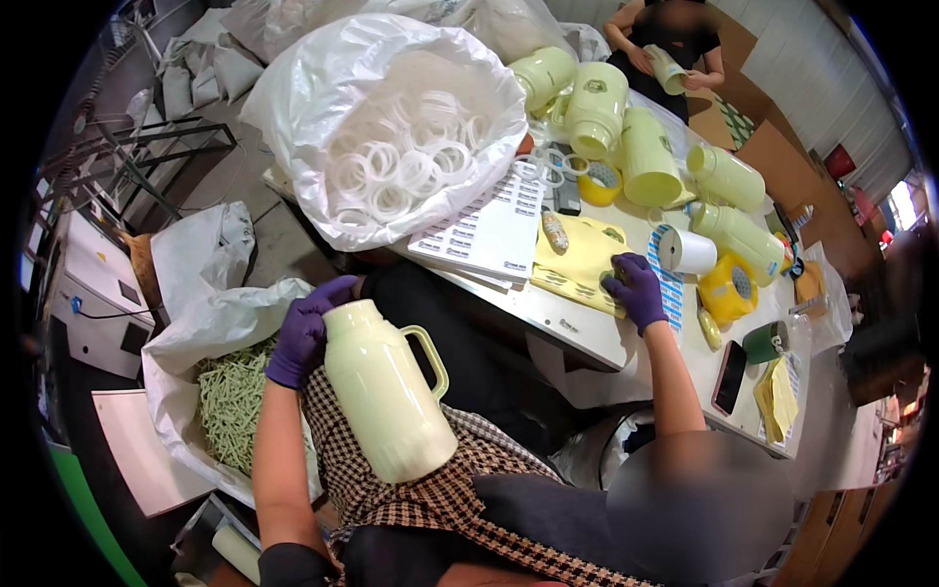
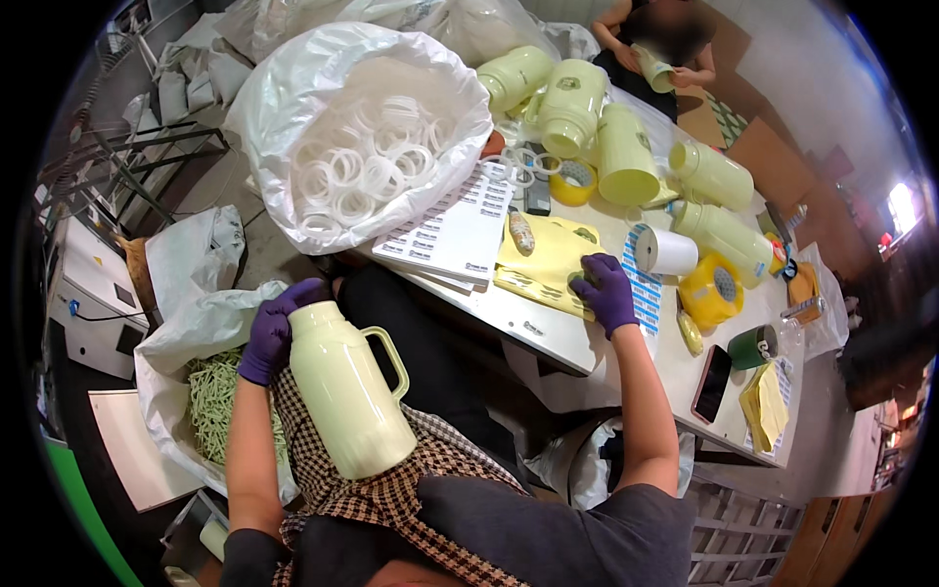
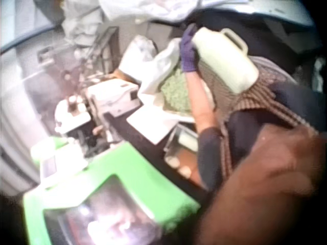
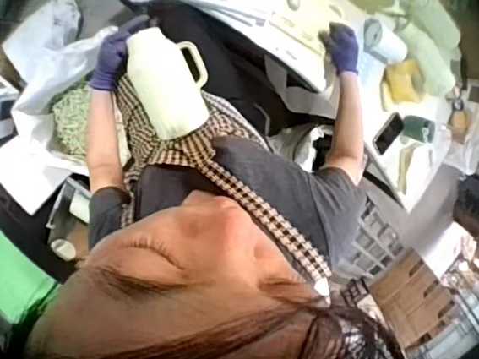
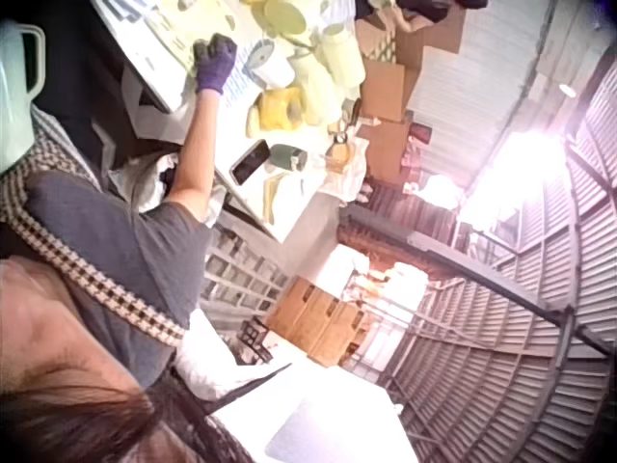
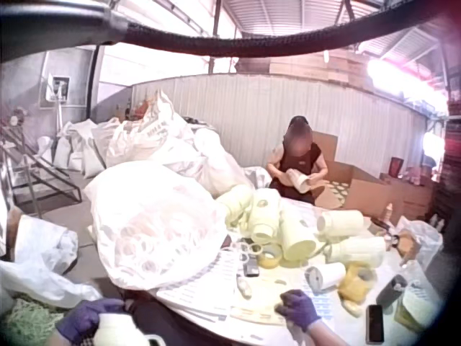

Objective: The person assembles components of a thermos flask by hand, including inserting a filter, applying adhesive labels, and placing finished units into a bin.

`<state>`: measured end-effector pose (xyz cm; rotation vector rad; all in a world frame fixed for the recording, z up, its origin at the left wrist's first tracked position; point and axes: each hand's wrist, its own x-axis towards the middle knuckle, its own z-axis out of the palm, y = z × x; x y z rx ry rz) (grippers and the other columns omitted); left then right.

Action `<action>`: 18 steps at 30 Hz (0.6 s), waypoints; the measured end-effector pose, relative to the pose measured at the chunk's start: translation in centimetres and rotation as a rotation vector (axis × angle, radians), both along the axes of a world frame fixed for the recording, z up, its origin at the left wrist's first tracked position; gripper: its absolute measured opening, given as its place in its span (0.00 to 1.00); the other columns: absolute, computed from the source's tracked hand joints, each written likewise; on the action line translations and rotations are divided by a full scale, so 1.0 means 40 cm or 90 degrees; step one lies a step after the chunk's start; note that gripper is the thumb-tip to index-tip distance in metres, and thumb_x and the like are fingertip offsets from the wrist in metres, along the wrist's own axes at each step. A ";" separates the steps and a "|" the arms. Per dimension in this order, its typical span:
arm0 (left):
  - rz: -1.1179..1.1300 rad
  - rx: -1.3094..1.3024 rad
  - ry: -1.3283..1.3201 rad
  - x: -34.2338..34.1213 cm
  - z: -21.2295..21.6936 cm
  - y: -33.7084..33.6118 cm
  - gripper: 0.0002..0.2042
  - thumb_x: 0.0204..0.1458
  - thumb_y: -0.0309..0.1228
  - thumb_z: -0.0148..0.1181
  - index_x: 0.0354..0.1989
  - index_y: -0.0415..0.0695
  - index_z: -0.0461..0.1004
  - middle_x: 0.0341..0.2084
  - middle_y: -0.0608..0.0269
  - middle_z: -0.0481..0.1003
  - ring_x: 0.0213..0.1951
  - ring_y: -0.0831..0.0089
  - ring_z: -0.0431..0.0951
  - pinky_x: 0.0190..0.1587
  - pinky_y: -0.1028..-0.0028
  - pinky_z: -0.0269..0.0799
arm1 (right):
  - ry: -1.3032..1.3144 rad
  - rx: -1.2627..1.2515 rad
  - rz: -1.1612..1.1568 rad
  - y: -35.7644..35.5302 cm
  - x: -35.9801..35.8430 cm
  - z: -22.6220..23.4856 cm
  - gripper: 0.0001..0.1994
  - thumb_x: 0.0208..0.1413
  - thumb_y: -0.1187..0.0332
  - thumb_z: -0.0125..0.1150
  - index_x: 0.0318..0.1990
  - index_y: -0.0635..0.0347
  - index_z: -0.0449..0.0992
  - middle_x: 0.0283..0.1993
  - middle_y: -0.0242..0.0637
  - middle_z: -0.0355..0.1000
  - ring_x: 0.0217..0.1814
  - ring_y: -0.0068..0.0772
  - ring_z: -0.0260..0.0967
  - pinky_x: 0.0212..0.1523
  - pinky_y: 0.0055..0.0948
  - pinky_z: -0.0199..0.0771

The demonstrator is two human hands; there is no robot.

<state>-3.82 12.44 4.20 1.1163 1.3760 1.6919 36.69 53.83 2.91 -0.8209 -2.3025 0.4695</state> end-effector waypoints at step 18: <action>-0.177 -0.068 0.995 0.493 -0.028 0.773 0.36 0.55 0.33 0.56 0.74 0.40 0.56 0.62 0.47 0.72 0.70 0.58 0.67 0.76 0.44 0.39 | 0.090 -0.133 -0.006 0.046 0.024 -0.073 0.12 0.45 0.71 0.76 0.39 0.58 0.85 0.55 0.45 0.77 0.59 0.46 0.75 0.60 0.37 0.74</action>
